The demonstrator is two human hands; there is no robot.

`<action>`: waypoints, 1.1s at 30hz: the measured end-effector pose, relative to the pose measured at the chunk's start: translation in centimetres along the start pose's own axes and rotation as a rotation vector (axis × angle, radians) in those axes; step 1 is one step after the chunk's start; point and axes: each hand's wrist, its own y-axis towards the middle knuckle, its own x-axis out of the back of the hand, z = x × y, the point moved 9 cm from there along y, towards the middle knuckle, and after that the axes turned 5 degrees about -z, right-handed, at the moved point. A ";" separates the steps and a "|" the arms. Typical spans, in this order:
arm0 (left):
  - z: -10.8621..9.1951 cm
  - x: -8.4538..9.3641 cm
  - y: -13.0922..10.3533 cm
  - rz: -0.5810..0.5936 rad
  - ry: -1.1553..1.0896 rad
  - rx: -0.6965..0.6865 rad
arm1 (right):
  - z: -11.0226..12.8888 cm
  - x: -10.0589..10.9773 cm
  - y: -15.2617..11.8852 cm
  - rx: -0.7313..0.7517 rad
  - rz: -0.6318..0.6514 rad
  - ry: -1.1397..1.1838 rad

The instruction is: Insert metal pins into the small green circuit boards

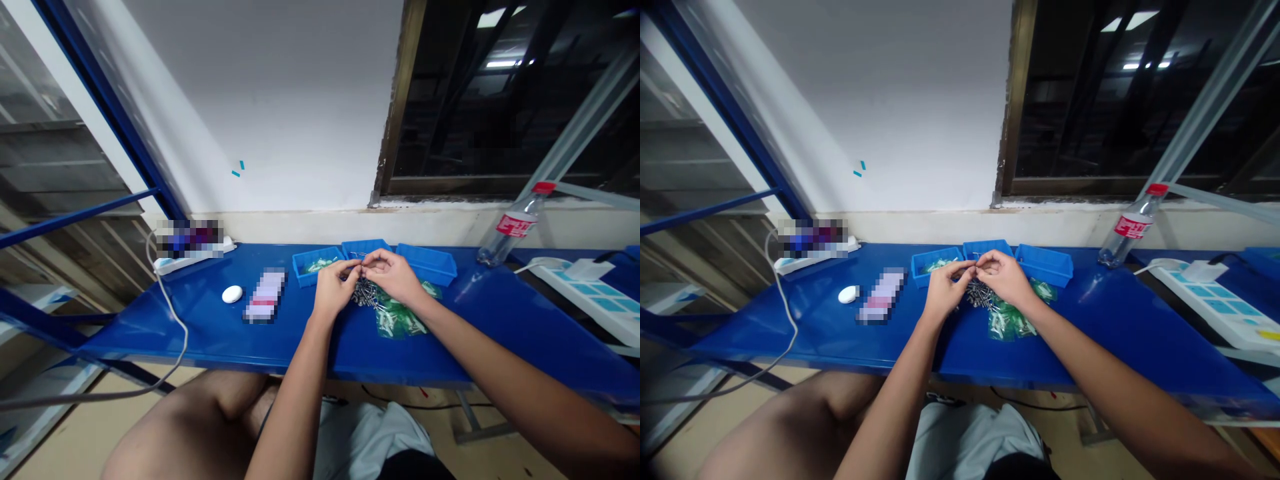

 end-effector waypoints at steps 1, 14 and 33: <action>0.2 0.1 0.1 -0.011 -0.020 0.018 | 0.0 0.1 0.0 0.008 -0.003 -0.012; 1.6 -0.5 0.0 0.000 -0.278 0.138 | 3.2 -0.2 -0.7 0.236 -0.033 -0.422; 2.6 -0.4 0.1 0.039 -0.201 0.152 | 3.1 -0.4 -0.8 0.208 0.006 -0.373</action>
